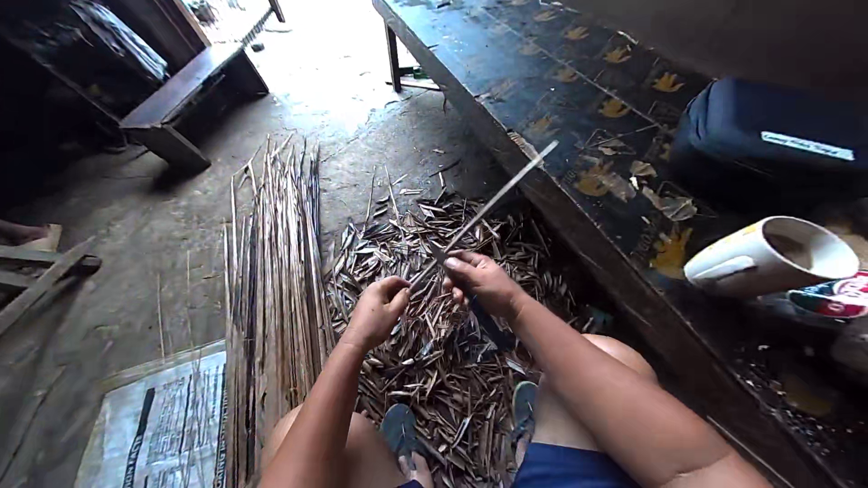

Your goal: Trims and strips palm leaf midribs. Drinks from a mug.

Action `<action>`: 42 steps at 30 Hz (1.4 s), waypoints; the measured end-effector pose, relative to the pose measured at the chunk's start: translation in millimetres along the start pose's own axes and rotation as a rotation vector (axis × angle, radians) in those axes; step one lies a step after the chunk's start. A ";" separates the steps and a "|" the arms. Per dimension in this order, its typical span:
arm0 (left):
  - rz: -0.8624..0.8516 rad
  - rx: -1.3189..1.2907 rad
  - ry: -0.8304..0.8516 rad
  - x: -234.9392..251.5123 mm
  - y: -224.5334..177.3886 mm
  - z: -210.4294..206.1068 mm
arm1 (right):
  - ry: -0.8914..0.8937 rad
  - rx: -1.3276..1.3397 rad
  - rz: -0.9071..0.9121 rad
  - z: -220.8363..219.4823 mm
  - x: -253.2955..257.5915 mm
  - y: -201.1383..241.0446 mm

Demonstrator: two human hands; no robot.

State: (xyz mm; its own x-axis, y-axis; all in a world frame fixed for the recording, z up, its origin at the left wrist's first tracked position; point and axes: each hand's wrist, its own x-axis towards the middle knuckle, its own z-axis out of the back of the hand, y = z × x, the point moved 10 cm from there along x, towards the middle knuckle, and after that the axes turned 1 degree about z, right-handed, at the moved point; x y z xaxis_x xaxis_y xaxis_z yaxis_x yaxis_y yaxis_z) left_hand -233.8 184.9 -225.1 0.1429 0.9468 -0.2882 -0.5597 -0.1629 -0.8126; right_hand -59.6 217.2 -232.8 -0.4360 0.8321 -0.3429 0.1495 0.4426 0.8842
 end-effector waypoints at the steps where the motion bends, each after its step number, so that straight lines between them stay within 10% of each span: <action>1: -0.022 -0.019 -0.047 0.2 2.3 1.2 | -0.019 0.010 0.011 6.9 0.7 1.6; 9: -0.097 -0.146 -0.183 -3.4 -15.7 -6.6 | 0.081 -0.028 0.058 -12.4 -11.6 -4.5; 20: -0.069 0.367 -0.202 -32.3 -30.4 11.9 | 0.007 0.123 0.128 11.9 -14.4 3.5; 31: -0.181 -0.247 -0.104 -16.2 -49.2 -11.8 | 0.219 0.013 0.180 -17.9 -29.1 8.1; 42: -0.145 -0.244 -0.029 -18.5 -47.7 -14.5 | 0.162 -0.103 0.229 0.0 -41.5 15.9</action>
State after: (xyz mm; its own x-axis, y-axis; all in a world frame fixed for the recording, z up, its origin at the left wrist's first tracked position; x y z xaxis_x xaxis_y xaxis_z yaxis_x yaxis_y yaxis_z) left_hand -197.9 171.1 -188.3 0.1822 0.9720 -0.1481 -0.3216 -0.0835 -0.9432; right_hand -39.1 189.7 -204.5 -0.5384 0.8386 -0.0834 0.1725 0.2066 0.9631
